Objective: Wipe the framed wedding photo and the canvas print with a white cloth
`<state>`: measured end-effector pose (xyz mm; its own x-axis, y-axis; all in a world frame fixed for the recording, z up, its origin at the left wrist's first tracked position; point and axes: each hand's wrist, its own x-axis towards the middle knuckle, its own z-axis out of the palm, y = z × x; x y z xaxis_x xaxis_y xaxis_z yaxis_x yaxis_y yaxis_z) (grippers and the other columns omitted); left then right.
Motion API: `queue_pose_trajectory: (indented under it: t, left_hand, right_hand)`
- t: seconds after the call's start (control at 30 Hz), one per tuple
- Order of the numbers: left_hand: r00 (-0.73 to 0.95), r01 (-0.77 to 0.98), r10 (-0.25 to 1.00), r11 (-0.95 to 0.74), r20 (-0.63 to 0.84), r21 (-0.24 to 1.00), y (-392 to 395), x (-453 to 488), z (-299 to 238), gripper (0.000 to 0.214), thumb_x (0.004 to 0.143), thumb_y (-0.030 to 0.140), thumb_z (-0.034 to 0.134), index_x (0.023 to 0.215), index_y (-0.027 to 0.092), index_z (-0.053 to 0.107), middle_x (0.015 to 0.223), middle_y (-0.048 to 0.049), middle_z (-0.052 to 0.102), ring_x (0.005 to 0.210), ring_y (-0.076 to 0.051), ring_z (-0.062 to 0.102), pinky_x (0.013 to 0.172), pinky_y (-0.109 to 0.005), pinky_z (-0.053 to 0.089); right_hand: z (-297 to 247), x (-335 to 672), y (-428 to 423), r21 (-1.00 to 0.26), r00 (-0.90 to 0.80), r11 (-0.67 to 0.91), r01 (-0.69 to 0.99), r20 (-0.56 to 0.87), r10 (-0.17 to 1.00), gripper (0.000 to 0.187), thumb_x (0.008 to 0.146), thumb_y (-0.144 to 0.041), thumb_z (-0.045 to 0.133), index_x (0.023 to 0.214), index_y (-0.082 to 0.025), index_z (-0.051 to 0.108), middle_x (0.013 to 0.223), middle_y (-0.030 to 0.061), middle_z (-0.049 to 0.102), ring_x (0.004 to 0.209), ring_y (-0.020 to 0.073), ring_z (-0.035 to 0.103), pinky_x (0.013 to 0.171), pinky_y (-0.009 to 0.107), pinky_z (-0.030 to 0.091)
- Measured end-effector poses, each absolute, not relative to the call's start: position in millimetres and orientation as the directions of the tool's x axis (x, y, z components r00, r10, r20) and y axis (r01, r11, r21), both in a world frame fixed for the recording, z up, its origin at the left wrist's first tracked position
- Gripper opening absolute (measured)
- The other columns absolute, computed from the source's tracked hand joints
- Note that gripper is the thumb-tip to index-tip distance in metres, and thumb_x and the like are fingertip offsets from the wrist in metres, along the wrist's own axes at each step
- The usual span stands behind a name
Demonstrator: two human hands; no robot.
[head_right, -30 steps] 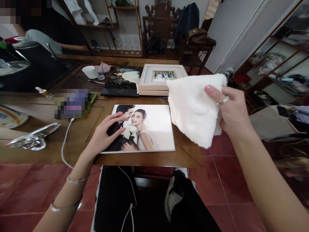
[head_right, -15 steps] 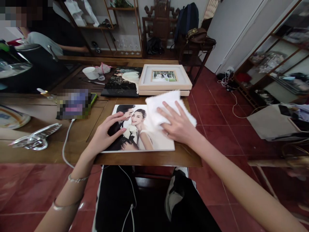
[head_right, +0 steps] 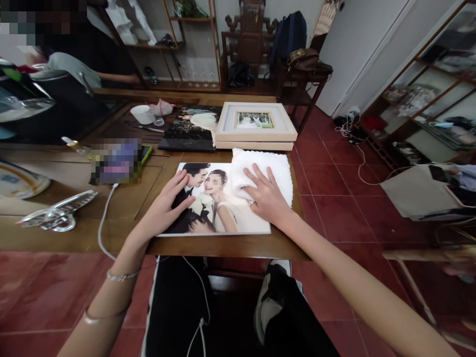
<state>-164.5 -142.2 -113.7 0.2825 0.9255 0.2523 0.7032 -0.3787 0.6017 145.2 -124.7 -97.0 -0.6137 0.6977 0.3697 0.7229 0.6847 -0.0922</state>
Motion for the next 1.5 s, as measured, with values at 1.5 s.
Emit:
queue_pose_trajectory:
  t: [1.5]
  left_hand:
    - [0.344, 0.670, 0.898, -0.440, 0.274, 0.598, -142.5, -167.7, -110.4, 0.056, 0.099, 0.044, 0.048, 0.150, 0.021, 0.040, 0.160, -0.0117, 0.032, 0.149, -0.026, 0.027, 0.122, -0.049, 0.021]
  right_hand:
    - [-55.9, 130.1, -178.4, -0.231, -0.693, 0.702, 0.674, 0.131, 0.709, 0.035, 0.074, -0.002, 0.055, 0.101, -0.016, 0.072, 0.147, 0.0187, 0.050, 0.143, 0.0382, 0.033, 0.112, 0.066, 0.033]
